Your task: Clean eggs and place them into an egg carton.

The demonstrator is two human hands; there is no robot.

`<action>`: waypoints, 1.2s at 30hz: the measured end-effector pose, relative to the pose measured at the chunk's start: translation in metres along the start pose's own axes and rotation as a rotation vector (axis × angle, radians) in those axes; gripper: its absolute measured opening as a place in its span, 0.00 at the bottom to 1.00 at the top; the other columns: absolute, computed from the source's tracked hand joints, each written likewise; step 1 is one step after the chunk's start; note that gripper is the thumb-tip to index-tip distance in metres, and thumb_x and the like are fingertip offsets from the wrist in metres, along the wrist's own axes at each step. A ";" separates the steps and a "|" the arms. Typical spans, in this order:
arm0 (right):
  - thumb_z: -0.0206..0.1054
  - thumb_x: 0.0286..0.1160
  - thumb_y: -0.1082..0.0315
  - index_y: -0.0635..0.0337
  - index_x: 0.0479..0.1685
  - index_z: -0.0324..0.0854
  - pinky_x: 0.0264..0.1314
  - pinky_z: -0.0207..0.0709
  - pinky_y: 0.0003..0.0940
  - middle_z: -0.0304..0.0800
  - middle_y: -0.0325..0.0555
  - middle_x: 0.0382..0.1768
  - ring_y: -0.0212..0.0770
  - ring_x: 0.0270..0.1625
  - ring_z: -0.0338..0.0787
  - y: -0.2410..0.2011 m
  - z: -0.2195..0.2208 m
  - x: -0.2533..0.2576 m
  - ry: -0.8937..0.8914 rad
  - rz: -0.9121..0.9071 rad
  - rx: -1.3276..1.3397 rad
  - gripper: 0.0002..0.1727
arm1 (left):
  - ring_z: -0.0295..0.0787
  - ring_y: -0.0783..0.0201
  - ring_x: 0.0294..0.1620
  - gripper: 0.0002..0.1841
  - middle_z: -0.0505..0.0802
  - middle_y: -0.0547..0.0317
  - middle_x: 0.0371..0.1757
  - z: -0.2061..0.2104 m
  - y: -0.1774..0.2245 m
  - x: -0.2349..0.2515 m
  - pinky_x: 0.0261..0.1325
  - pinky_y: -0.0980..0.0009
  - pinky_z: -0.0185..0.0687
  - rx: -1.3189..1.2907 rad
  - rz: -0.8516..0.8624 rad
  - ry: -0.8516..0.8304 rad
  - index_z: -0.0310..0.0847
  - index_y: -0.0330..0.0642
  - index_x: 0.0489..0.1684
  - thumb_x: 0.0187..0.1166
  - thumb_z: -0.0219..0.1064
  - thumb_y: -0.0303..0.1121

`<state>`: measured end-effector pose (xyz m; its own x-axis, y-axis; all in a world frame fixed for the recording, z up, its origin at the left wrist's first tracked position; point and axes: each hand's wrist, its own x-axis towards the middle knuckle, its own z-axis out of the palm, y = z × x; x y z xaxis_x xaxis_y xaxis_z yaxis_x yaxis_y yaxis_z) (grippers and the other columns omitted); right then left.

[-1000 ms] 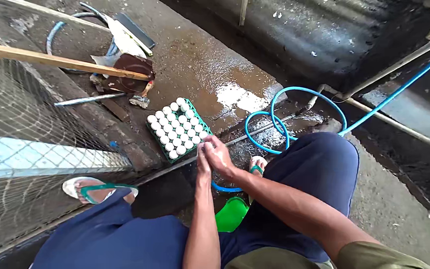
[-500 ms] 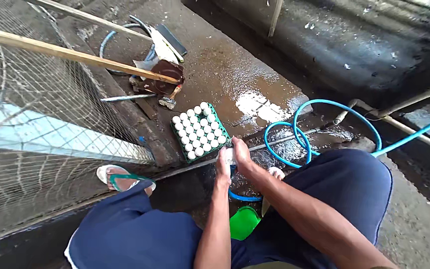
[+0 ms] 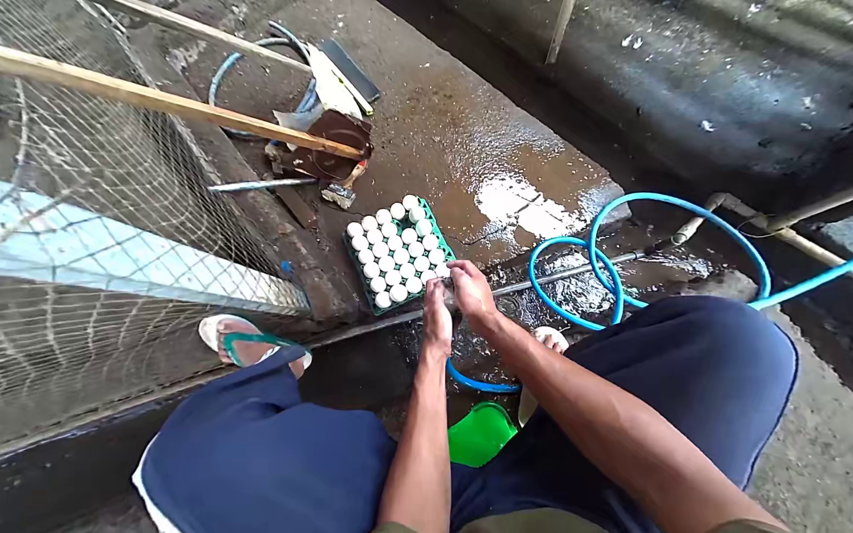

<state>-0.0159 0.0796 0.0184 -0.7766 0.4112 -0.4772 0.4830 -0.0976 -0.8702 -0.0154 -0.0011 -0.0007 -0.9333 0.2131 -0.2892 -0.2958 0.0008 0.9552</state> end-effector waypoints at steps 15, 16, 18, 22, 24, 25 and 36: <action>0.49 0.90 0.60 0.57 0.78 0.74 0.65 0.80 0.58 0.89 0.60 0.59 0.54 0.61 0.89 -0.002 -0.011 0.001 0.033 -0.111 -0.067 0.24 | 0.77 0.61 0.73 0.26 0.79 0.45 0.76 0.009 0.005 0.004 0.76 0.60 0.73 0.001 -0.053 -0.054 0.62 0.37 0.84 0.96 0.34 0.42; 0.50 0.89 0.60 0.57 0.76 0.77 0.68 0.78 0.60 0.90 0.60 0.60 0.56 0.64 0.88 -0.005 -0.010 -0.001 0.053 -0.145 -0.107 0.23 | 0.73 0.60 0.78 0.29 0.76 0.42 0.79 0.011 0.008 0.002 0.82 0.59 0.67 0.017 -0.035 -0.070 0.62 0.34 0.84 0.96 0.30 0.43; 0.55 0.88 0.59 0.53 0.72 0.80 0.61 0.80 0.59 0.91 0.57 0.54 0.54 0.57 0.90 -0.005 -0.009 0.008 0.065 -0.037 -0.058 0.20 | 0.83 0.66 0.62 0.30 0.86 0.48 0.66 0.008 0.014 0.000 0.66 0.66 0.78 0.080 -0.081 -0.052 0.72 0.36 0.77 0.96 0.31 0.45; 0.52 0.91 0.59 0.56 0.75 0.74 0.53 0.82 0.55 0.86 0.60 0.56 0.53 0.53 0.88 0.008 -0.009 0.043 -0.098 0.299 0.249 0.20 | 0.64 0.75 0.09 0.25 0.79 0.64 0.18 -0.005 0.007 0.014 0.11 0.81 0.59 -0.045 -0.226 -0.168 0.75 0.43 0.42 0.95 0.31 0.45; 0.51 0.93 0.58 0.56 0.74 0.71 0.46 0.83 0.47 0.85 0.56 0.51 0.48 0.45 0.87 0.019 -0.011 0.057 -0.181 0.370 0.358 0.19 | 0.67 0.76 0.11 0.24 0.82 0.62 0.23 -0.018 0.006 0.024 0.12 0.83 0.61 -0.091 -0.289 -0.280 0.72 0.43 0.47 0.95 0.29 0.45; 0.50 0.93 0.60 0.56 0.74 0.70 0.42 0.83 0.44 0.85 0.54 0.48 0.46 0.41 0.87 0.023 -0.014 0.064 -0.216 0.390 0.364 0.19 | 0.69 0.76 0.13 0.24 0.84 0.62 0.26 -0.024 0.006 0.030 0.15 0.82 0.64 -0.104 -0.307 -0.326 0.72 0.44 0.49 0.94 0.29 0.44; 0.67 0.83 0.59 0.44 0.79 0.71 0.17 0.64 0.20 0.88 0.41 0.54 0.24 0.19 0.70 0.088 -0.003 0.084 -1.041 0.348 0.164 0.26 | 0.92 0.63 0.48 0.33 0.93 0.55 0.48 -0.069 -0.016 0.108 0.59 0.64 0.88 -0.036 -0.209 -0.376 0.72 0.37 0.68 0.59 0.76 0.35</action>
<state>-0.0370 0.1082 -0.0979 -0.6066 -0.6170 -0.5013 0.7410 -0.2104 -0.6377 -0.1259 -0.0455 -0.0517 -0.7154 0.5533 -0.4268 -0.4837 0.0486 0.8739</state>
